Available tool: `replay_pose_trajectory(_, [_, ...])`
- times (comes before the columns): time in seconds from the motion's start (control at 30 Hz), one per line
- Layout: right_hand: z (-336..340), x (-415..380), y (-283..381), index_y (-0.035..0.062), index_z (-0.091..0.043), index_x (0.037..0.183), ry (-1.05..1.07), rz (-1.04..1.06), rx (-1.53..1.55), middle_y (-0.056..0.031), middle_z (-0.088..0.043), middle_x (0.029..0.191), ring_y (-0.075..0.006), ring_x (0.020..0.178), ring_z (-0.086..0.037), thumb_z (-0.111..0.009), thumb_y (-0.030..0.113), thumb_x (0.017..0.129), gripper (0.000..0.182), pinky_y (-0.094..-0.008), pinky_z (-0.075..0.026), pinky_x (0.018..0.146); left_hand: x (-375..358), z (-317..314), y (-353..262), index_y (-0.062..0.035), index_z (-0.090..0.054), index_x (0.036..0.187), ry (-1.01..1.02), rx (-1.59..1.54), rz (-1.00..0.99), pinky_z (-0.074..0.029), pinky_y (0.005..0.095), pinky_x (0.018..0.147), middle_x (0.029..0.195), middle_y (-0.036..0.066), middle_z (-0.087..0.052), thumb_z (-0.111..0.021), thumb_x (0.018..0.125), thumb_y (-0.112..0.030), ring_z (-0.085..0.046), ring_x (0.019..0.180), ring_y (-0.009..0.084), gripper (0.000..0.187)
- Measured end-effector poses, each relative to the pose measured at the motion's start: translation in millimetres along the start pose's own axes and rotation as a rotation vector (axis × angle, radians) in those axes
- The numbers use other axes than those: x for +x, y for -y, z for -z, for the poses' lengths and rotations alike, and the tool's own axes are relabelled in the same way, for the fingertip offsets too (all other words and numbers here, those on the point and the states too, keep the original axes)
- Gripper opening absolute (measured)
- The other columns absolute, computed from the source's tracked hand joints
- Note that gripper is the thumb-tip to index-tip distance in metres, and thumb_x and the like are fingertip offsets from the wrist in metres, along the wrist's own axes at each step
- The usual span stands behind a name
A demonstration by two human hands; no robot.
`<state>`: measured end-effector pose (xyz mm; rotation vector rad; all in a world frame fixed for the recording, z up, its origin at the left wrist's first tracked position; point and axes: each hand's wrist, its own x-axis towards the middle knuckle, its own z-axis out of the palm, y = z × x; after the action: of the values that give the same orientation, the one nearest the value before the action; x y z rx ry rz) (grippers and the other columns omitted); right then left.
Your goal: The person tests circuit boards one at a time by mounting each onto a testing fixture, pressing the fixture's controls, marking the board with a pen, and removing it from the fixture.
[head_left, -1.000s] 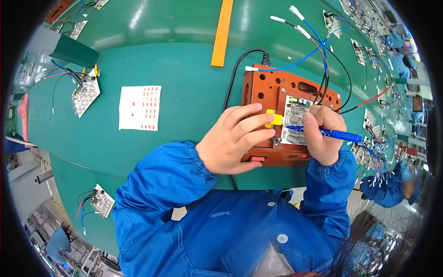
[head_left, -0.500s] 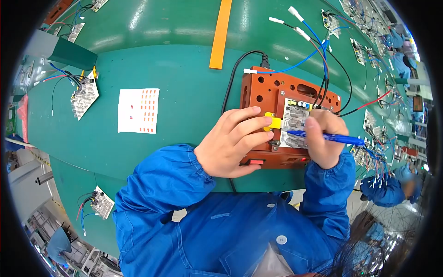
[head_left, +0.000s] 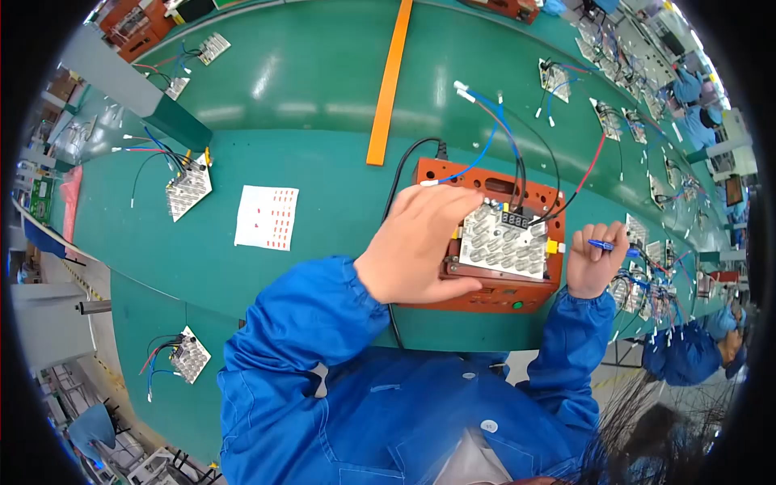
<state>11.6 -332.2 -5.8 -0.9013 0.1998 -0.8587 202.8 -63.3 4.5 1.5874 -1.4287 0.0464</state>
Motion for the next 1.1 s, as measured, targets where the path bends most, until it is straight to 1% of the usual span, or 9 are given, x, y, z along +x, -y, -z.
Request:
replay_pose_trajectory(0.1, [10.0, 8.2, -11.6, 0.0129, -0.053, 0.086, -0.331, 0.097, -0.119, 0.001, -0.04, 0.058, -0.0095, 0.05, -0.03, -0.044, 0.034, 0.11, 0.033, -0.028, -0.022, 0.049, 31.0, -4.8, -0.8, -0.0013, -0.048, 0.137, 0.252, 0.033, 0.066, -0.039, 0.0471, 0.107, 0.125, 0.015, -0.059, -0.087, 0.07, -0.03, -0.052, 0.123, 0.0359, 0.083])
replay_pose_trajectory(0.13, [44.8, 10.0, -17.7, 0.01, -0.059, 0.104, -0.237, 0.094, -0.157, -0.0014, -0.05, 0.064, -0.0094, 0.05, -0.034, -0.044, 0.035, 0.11, 0.03, -0.0271, -0.026, 0.049, 37.0, -5.3, 3.6, -0.0011, -0.051, 0.134, 0.281, 0.042, -0.023, -0.042, 0.0455, 0.104, 0.119, 0.015, -0.061, -0.088, 0.068, -0.029, -0.053, 0.119, 0.0366, 0.081])
replay_pose_trajectory(0.27, [73.6, 18.3, -38.0, 0.0042, -0.052, 0.126, -0.37, 0.124, -0.43, -0.0113, -0.069, 0.088, -0.0092, 0.056, -0.046, -0.042, 0.036, 0.111, 0.037, -0.0247, -0.037, 0.053, 49.2, -4.0, 5.8, -0.004, -0.057, 0.125, 0.309, -0.003, -0.055, -0.047, 0.0441, 0.099, 0.115, 0.015, -0.062, -0.088, 0.063, -0.029, -0.056, 0.113, 0.0356, 0.074])
replay_pose_trajectory(0.47, [78.0, 26.3, -44.5, 0.0033, -0.057, 0.111, -0.267, 0.07, -0.62, -0.0113, -0.071, 0.087, -0.0078, 0.058, -0.048, -0.046, 0.033, 0.11, 0.031, -0.0231, -0.039, 0.055, 63.3, 46.1, 19.8, -0.0026, -0.06, 0.117, 0.065, 0.269, -0.018, -0.048, 0.0445, 0.096, 0.112, 0.016, -0.062, -0.09, 0.059, -0.025, -0.058, 0.108, 0.0368, 0.069])
replay_pose_trajectory(0.63, [68.9, 30.3, -48.3, 0.005, -0.058, 0.103, -0.266, 0.068, -0.607, -0.0094, -0.072, 0.084, -0.0063, 0.06, -0.048, -0.051, 0.024, 0.108, 0.021, -0.0226, -0.038, 0.056, 51.4, 106.9, 118.9, -0.0022, -0.059, 0.121, -0.303, 0.875, 0.182, -0.047, 0.0452, 0.097, 0.111, 0.017, -0.064, -0.09, 0.063, -0.027, -0.058, 0.108, 0.0373, 0.069])
replay_pose_trajectory(0.7, [66.8, 43.0, -57.3, 0.0041, -0.059, 0.106, -0.283, 0.125, -0.621, -0.0103, -0.073, 0.091, -0.0056, 0.064, -0.051, -0.054, 0.022, 0.107, 0.018, -0.0217, -0.041, 0.059, 35.8, 106.0, 149.7, -0.001, -0.055, 0.129, -0.275, 0.899, 0.315, -0.044, 0.0457, 0.103, 0.122, 0.019, -0.061, -0.089, 0.068, -0.032, -0.055, 0.118, 0.0382, 0.076])
replay_pose_trajectory(0.87, [111.8, 142.5, -92.5, 0.0039, -0.059, 0.12, -0.321, 0.538, -1.002, -0.0133, -0.073, 0.105, -0.0215, 0.083, -0.066, -0.06, 0.023, 0.103, 0.025, -0.03, -0.051, 0.071, -13.7, 42.1, 178.0, 0.0016, -0.048, 0.138, -0.231, 0.719, 0.389, -0.038, 0.0462, 0.111, 0.138, 0.023, -0.052, -0.078, 0.085, -0.027, -0.048, 0.13, 0.0399, 0.067])
replay_pose_trajectory(0.93, [117.8, 177.7, -87.7, 0.0064, -0.058, 0.127, -0.401, 0.335, -1.344, -0.0185, -0.072, 0.108, -0.0357, 0.098, -0.067, -0.066, 0.028, 0.098, 0.037, -0.0401, -0.052, 0.085, -6.5, 38.5, 166.2, 0.0015, -0.05, 0.136, -0.215, 0.689, 0.38, -0.039, 0.0456, 0.11, 0.136, 0.022, -0.054, -0.076, 0.087, -0.025, -0.049, 0.128, 0.0394, 0.062])
replay_pose_trajectory(1.1, [140.8, 266.9, -87.7, 0.0091, -0.056, 0.135, -0.615, 0.131, -1.723, -0.022, -0.069, 0.117, -0.0418, 0.12, -0.058, -0.071, 0.043, 0.089, 0.059, -0.0495, -0.043, 0.102, -4.8, 37.4, 171.8, 0.0019, -0.054, 0.128, -0.185, 0.621, 0.46, -0.04, 0.0455, 0.106, 0.127, 0.021, -0.057, -0.074, 0.088, -0.021, -0.051, 0.122, 0.0398, 0.05])
